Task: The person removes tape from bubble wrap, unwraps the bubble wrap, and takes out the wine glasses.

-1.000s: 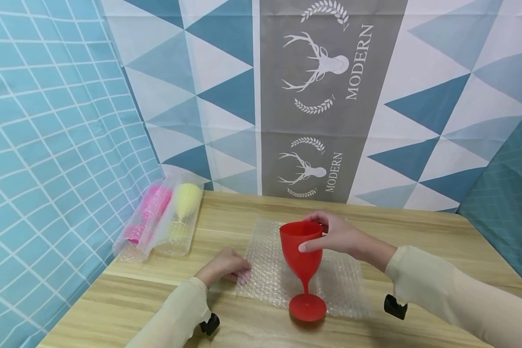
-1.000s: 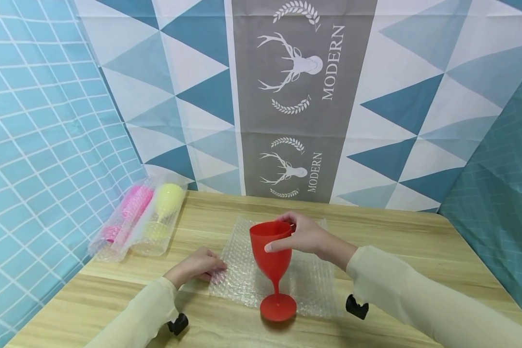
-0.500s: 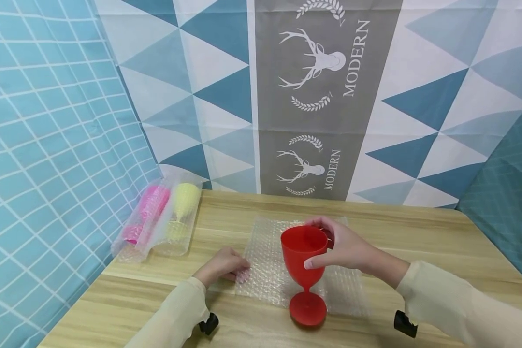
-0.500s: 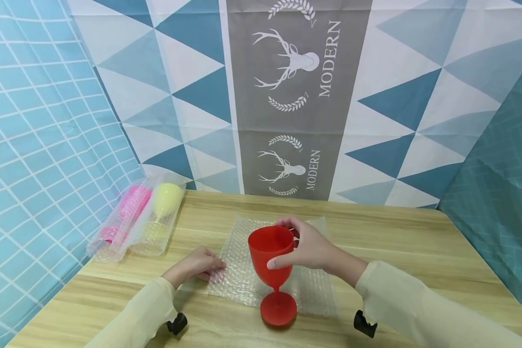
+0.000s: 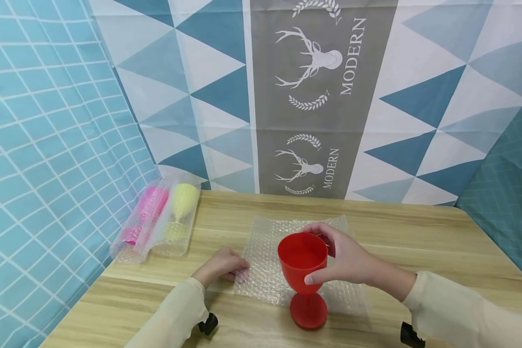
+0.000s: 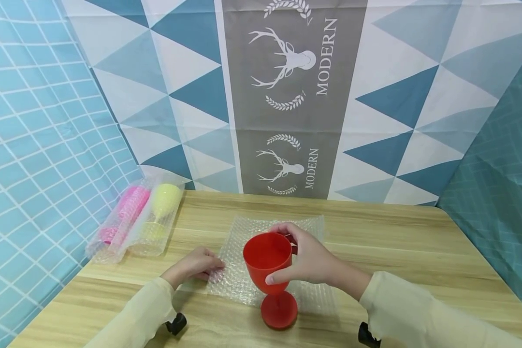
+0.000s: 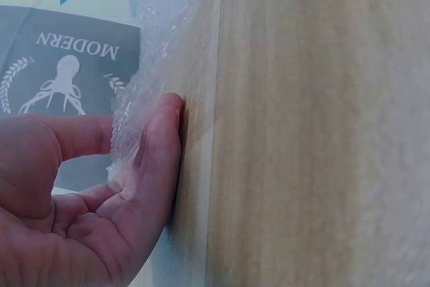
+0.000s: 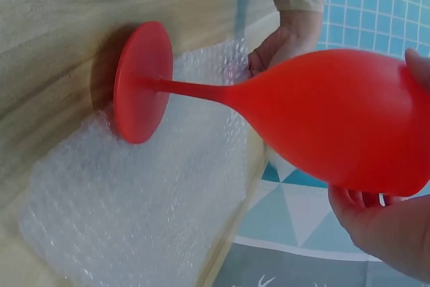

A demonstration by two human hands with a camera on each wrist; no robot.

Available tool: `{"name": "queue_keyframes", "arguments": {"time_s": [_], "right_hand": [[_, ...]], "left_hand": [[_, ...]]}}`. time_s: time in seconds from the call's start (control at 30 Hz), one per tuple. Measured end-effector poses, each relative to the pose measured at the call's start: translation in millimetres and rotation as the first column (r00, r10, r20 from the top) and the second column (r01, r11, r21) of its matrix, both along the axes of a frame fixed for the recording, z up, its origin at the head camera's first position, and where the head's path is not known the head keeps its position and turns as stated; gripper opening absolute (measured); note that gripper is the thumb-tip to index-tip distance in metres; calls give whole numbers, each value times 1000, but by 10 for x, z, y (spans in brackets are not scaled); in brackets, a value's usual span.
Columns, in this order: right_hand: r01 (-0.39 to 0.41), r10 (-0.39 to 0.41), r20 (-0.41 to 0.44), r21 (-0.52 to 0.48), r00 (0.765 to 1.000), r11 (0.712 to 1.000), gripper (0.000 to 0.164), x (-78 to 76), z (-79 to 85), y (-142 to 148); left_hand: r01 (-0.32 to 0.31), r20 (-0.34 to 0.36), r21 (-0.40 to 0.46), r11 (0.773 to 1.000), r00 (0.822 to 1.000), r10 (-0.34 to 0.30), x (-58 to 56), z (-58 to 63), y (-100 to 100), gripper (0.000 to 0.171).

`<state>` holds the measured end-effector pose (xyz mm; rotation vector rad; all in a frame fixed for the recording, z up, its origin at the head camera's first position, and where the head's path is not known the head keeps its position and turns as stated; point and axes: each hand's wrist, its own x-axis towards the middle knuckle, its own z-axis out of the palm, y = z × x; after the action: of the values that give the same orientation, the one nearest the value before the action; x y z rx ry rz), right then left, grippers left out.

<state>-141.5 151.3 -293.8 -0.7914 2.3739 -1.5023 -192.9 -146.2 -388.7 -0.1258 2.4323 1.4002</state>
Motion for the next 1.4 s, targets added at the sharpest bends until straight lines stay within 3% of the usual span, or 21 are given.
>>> {"name": "queue_keyframes", "arguments": {"time_s": [0.5,0.87,1.03,1.4], "right_hand": [[31,-32,-22,-11,999,999,83,-4,77,88],[113,-114,-65,-8,991,994,83,-62,258,196],[159,-158,-141,1,977,987,80,-113,376,278],[294,-259,-291,83,921,952,82,-260,590,478]], "left_hand": [[27,-2,0,1000,1000,-27,-5,-16,-16,14],[7,3,-14,1000,1000,-7,8,-1,6,14],[3,8,-9,1000,1000,-3,-15,-9,17,14],[7,11,-13,1000,1000,-6,-19,-21,-5,14]]}}
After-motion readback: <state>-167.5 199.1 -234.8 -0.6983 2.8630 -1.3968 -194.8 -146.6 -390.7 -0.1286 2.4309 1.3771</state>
